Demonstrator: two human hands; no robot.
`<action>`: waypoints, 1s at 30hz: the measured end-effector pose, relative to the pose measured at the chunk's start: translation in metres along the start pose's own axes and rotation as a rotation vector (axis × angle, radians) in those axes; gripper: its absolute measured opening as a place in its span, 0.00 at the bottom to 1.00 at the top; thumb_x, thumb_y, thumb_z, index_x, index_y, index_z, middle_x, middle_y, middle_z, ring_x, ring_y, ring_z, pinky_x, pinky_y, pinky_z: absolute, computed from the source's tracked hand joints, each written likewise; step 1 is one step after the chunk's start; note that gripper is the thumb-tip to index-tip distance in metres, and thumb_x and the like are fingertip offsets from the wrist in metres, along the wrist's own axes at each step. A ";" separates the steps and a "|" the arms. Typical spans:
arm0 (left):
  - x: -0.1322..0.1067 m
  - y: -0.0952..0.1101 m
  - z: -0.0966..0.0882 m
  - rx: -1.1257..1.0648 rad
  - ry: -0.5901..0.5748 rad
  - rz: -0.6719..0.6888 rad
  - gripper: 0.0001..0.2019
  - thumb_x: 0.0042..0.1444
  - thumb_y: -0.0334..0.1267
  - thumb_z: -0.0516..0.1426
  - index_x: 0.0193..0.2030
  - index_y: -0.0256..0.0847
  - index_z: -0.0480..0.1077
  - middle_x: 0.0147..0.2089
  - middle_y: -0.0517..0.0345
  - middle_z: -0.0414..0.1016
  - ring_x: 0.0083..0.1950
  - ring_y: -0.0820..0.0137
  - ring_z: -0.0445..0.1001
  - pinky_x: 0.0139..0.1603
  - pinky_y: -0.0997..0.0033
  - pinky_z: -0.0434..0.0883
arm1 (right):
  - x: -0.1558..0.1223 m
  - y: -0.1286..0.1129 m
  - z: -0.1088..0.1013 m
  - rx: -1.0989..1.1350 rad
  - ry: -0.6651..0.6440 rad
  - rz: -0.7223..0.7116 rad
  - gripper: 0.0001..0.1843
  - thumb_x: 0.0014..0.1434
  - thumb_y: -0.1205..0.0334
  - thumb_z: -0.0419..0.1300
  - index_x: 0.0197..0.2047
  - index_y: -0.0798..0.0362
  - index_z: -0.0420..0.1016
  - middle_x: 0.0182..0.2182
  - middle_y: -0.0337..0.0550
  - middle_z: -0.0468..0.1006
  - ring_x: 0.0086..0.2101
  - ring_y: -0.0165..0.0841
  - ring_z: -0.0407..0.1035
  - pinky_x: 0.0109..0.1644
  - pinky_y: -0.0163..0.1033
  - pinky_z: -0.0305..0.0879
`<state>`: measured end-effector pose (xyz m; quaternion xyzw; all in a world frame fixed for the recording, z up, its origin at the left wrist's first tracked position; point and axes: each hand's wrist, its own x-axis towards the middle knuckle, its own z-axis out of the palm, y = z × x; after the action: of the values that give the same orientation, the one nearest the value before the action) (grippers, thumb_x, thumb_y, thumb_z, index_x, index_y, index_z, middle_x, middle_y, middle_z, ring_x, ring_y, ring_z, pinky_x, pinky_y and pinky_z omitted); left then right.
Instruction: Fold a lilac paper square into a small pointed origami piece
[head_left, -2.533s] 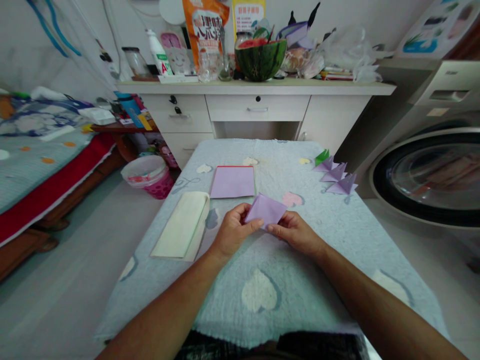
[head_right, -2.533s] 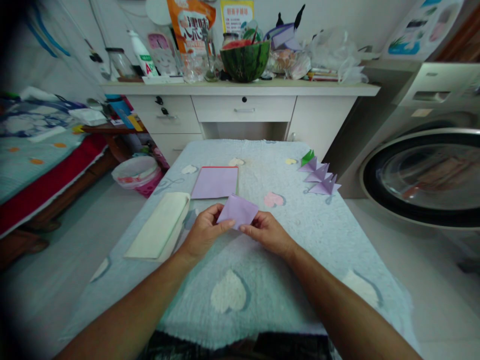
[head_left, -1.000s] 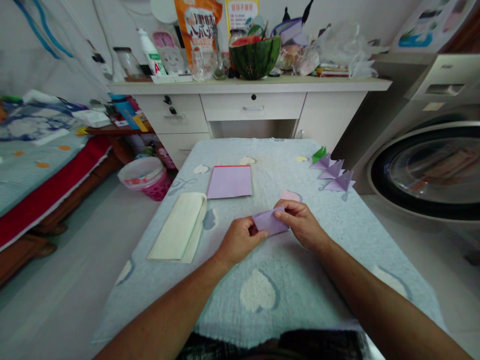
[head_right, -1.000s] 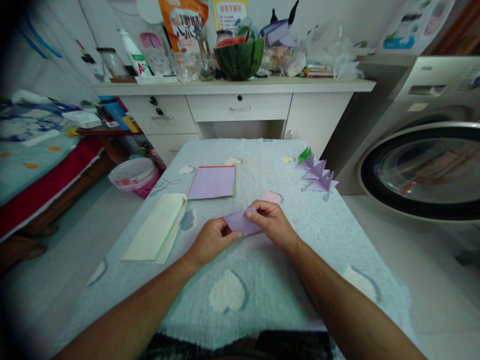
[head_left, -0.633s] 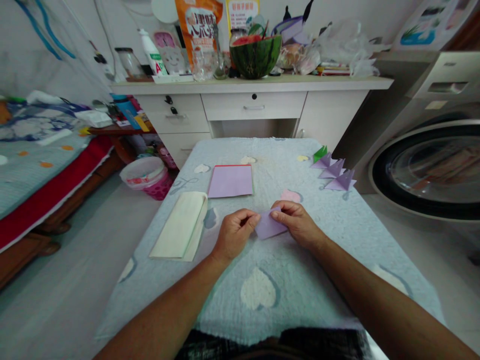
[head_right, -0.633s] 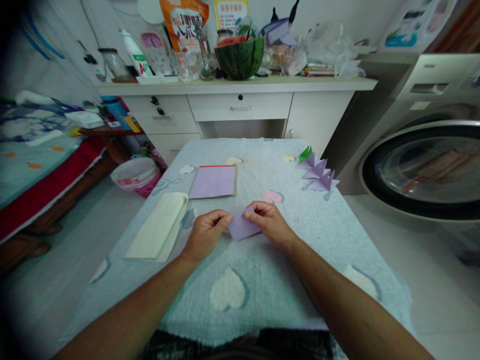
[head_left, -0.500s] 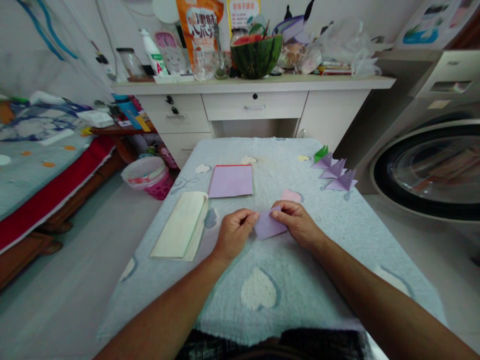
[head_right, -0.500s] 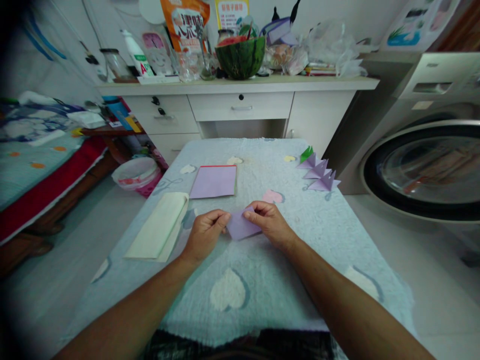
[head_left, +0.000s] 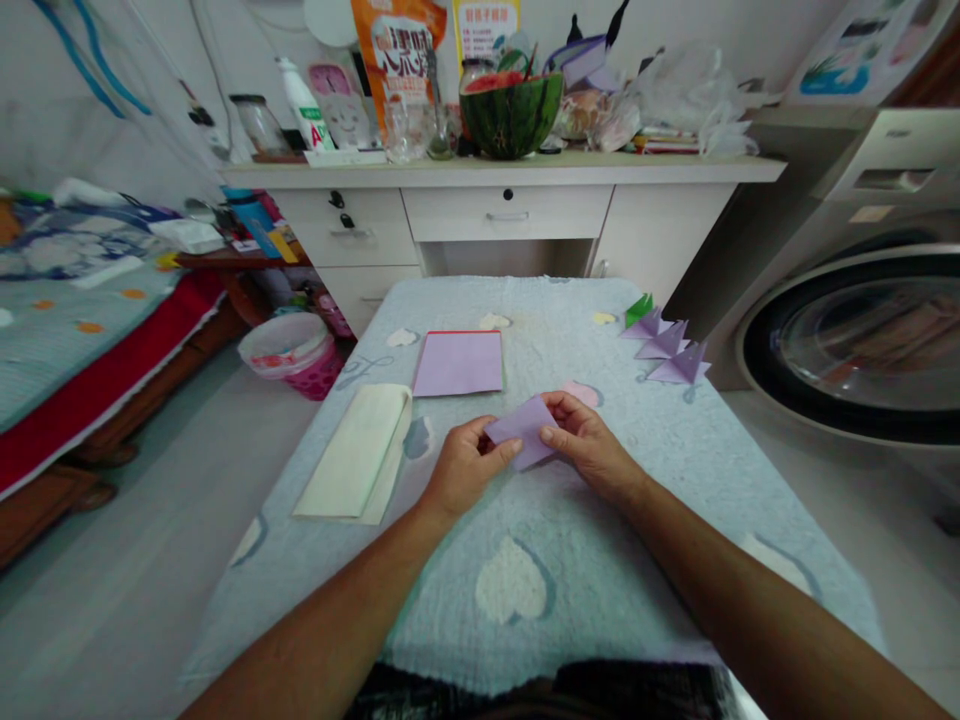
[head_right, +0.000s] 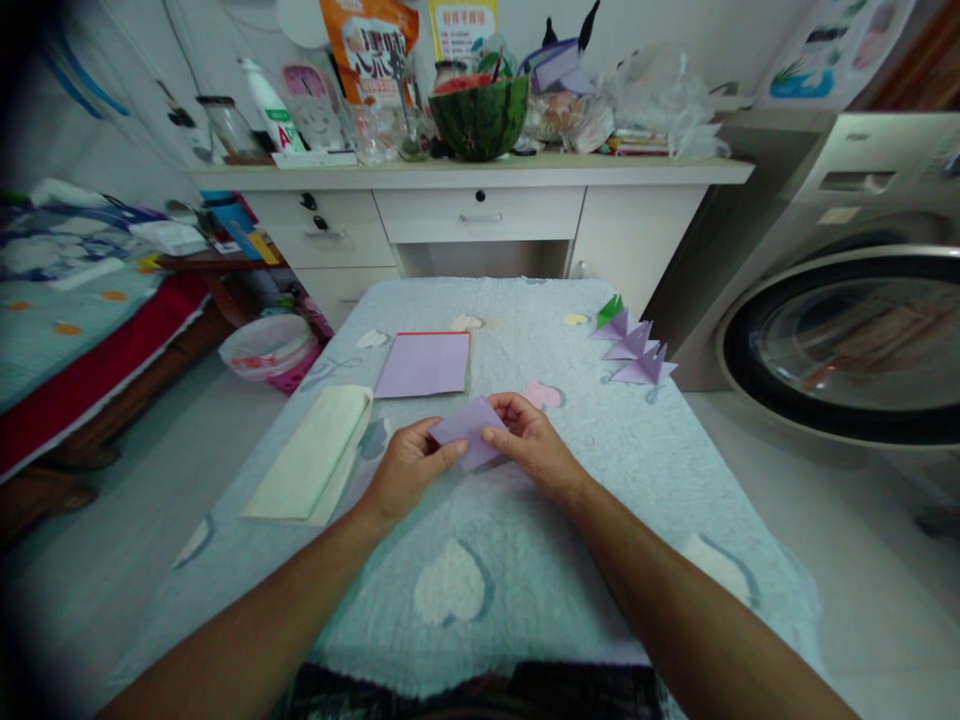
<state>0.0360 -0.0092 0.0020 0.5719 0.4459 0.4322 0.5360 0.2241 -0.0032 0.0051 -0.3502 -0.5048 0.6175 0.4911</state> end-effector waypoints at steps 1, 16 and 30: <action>0.000 0.001 0.000 -0.045 0.025 0.009 0.13 0.49 0.43 0.64 0.33 0.35 0.71 0.26 0.64 0.67 0.28 0.76 0.64 0.29 0.77 0.61 | 0.000 0.000 0.000 0.007 -0.013 -0.003 0.22 0.49 0.54 0.71 0.44 0.49 0.71 0.37 0.39 0.75 0.36 0.30 0.69 0.40 0.35 0.65; 0.004 0.001 -0.013 -0.026 0.020 -0.014 0.15 0.46 0.43 0.67 0.38 0.36 0.74 0.29 0.62 0.72 0.29 0.75 0.67 0.31 0.77 0.63 | -0.001 0.005 -0.002 -0.211 -0.061 -0.008 0.16 0.53 0.50 0.66 0.32 0.54 0.71 0.25 0.34 0.67 0.26 0.26 0.59 0.30 0.33 0.54; 0.003 0.008 -0.016 -0.027 -0.067 -0.018 0.14 0.47 0.44 0.66 0.34 0.34 0.74 0.28 0.61 0.71 0.29 0.74 0.67 0.31 0.76 0.63 | -0.003 0.003 -0.002 -0.305 -0.085 -0.032 0.17 0.55 0.48 0.64 0.32 0.54 0.69 0.24 0.35 0.64 0.26 0.27 0.58 0.30 0.34 0.53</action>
<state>0.0210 -0.0028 0.0111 0.5749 0.4270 0.4141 0.5618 0.2264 -0.0059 0.0012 -0.3865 -0.6186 0.5400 0.4200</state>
